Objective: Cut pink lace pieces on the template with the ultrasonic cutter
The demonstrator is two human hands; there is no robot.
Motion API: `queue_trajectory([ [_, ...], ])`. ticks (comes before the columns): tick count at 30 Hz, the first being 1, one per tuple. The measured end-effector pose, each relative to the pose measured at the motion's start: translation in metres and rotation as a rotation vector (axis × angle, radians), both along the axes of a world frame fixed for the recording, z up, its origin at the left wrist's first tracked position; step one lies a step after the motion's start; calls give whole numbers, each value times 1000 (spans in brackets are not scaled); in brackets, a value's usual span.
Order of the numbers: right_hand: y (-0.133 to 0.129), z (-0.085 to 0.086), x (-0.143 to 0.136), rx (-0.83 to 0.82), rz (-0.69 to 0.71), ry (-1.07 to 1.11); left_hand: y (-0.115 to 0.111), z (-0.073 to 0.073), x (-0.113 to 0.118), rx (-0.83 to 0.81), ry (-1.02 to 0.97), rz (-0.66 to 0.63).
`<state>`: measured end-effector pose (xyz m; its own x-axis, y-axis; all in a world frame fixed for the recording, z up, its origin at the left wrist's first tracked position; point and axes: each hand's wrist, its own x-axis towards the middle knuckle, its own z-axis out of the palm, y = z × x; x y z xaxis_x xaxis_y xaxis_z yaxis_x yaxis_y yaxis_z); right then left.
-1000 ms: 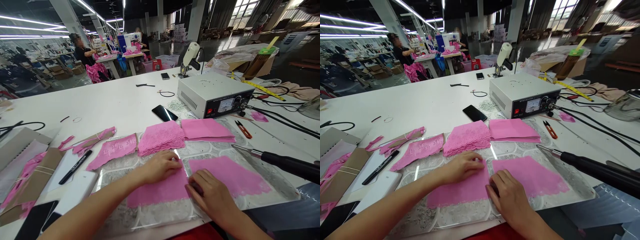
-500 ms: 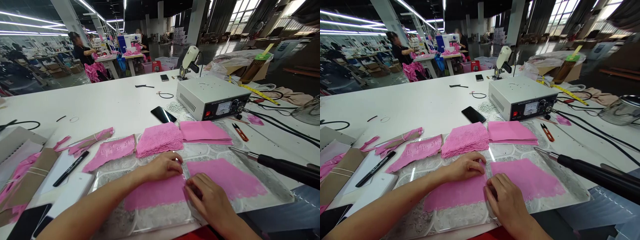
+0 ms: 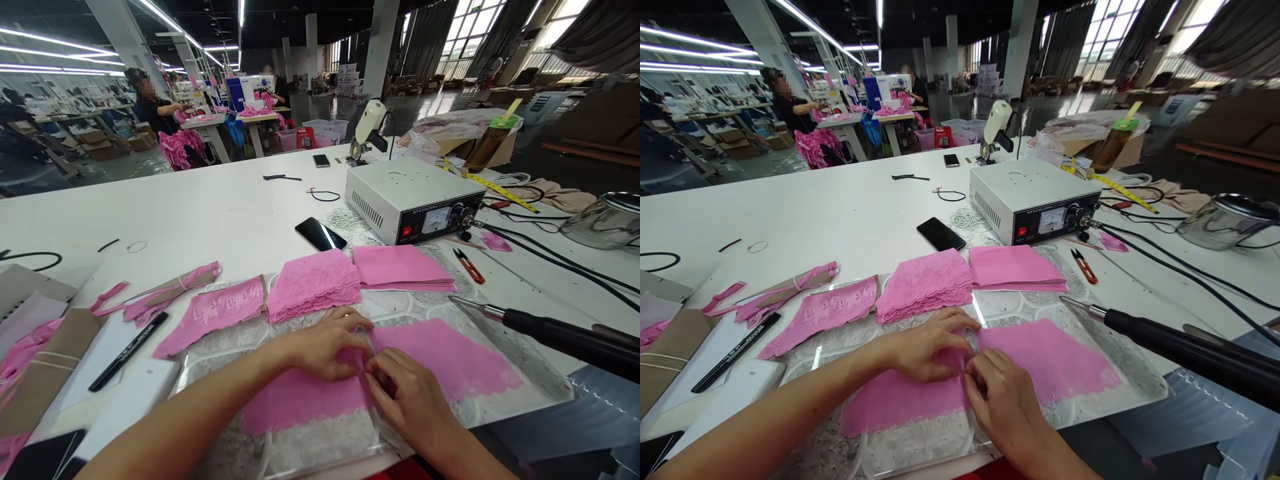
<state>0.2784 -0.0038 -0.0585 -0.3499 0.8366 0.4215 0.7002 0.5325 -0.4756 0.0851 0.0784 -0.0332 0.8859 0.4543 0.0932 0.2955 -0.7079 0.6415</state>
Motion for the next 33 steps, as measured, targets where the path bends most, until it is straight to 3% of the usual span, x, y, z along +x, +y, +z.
queue_trajectory([
  [11,-2,2,2,-54,-15,-51,2,4,5,-27,-14,32],
  [33,-8,-3,-7,3,-113,-18,1,11,7,-81,27,93],
])
